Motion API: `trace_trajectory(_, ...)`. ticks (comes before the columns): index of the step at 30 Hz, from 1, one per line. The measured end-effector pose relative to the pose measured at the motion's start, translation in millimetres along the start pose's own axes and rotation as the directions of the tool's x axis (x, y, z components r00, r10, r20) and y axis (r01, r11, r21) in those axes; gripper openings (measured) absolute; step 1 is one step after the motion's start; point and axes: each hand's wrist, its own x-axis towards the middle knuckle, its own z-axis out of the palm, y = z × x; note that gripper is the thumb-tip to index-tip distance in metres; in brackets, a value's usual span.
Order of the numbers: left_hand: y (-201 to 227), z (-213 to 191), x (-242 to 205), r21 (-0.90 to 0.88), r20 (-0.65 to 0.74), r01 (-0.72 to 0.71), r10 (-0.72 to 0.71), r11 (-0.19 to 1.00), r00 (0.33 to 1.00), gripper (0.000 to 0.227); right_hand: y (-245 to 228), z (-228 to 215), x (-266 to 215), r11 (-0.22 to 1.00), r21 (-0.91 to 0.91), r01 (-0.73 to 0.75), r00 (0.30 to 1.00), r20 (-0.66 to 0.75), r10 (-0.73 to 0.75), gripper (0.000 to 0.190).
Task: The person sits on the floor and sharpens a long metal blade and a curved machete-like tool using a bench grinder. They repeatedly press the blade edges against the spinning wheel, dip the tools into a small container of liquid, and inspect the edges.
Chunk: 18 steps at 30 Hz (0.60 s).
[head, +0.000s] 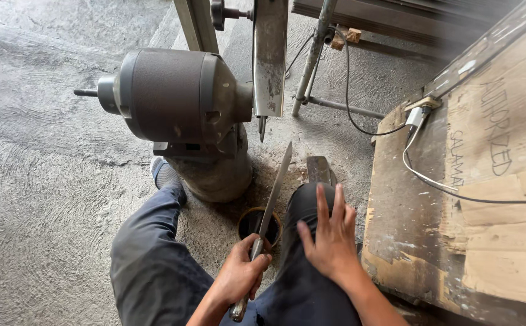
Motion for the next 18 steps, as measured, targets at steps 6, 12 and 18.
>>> trace_trajectory(6,12,2,-4,-0.019,0.021,-0.06,0.061,0.998,0.998,0.018,42,22,56,0.949,0.102,-0.297,0.878,0.42,0.229,0.062)
trace_trajectory(12,23,6,-23,-0.09,0.094,-0.085,0.094,0.992,0.991,0.019,57,20,105,0.959,0.106,-0.264,0.963,0.086,0.255,0.046)
trace_trajectory(18,31,23,-24,-0.089,0.007,-0.143,0.144,0.986,0.99,0.019,30,25,146,0.398,0.683,-0.613,0.779,0.607,0.157,0.043)
